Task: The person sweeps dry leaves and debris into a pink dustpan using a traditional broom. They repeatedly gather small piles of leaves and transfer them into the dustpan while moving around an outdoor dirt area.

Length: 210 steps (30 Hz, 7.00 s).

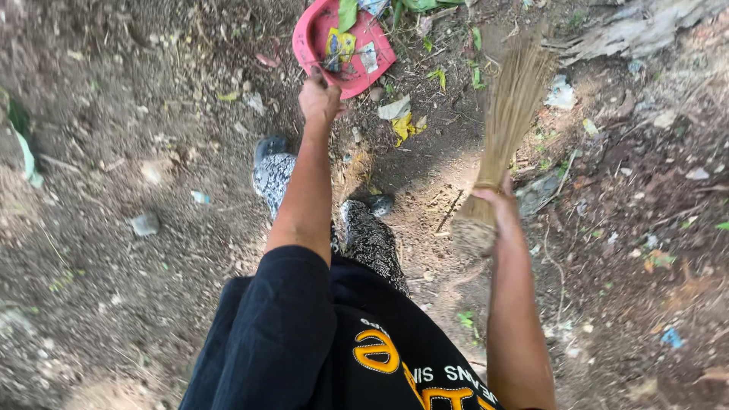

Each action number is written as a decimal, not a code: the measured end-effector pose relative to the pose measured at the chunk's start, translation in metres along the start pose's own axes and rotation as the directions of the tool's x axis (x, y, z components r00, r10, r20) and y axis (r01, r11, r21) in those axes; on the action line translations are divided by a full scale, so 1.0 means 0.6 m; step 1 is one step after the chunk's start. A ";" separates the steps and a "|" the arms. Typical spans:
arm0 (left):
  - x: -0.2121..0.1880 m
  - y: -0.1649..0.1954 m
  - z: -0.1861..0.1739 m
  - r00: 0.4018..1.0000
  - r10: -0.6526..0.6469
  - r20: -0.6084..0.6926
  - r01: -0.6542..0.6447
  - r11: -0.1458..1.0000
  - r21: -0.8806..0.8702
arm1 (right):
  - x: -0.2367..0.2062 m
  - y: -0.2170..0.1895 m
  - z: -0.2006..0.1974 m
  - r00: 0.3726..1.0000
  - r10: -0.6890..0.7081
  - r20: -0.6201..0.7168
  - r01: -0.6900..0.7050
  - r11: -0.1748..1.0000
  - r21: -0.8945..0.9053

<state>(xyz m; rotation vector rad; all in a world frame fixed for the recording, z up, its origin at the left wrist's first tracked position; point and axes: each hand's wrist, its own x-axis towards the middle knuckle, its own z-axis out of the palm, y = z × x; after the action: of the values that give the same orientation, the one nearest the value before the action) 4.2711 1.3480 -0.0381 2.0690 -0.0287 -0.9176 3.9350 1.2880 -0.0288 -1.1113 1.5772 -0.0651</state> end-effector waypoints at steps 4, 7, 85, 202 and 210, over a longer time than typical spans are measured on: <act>0.039 0.024 -0.023 0.995 0.076 0.067 -0.078 0.997 0.016 | -0.015 -0.039 0.151 0.984 0.104 0.148 -0.111 0.993 0.041; 0.087 0.049 -0.032 0.990 0.105 0.090 -0.090 0.984 -0.156 | -0.016 -0.082 0.222 0.984 0.035 0.174 -0.021 0.996 -0.084; 0.200 0.140 0.059 0.985 -0.154 -0.075 0.141 0.978 -0.154 | 0.243 -0.333 0.054 0.810 0.300 0.503 0.139 0.736 -0.662; -0.742 -0.500 0.106 -0.003 -0.475 0.880 -0.054 0.879 0.475 | -0.959 0.702 0.293 0.728 0.454 -0.514 0.112 0.661 0.742; -0.910 -0.599 0.218 -0.094 -0.680 0.727 -0.247 0.723 0.645 | -0.971 0.772 0.288 0.550 0.642 -0.534 0.108 0.579 0.808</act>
<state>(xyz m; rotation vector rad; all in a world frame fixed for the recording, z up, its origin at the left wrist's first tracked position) 3.6862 1.6674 -0.0159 1.2187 -0.9293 -2.9523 3.7359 2.0184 0.0739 0.0145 2.1765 -1.0817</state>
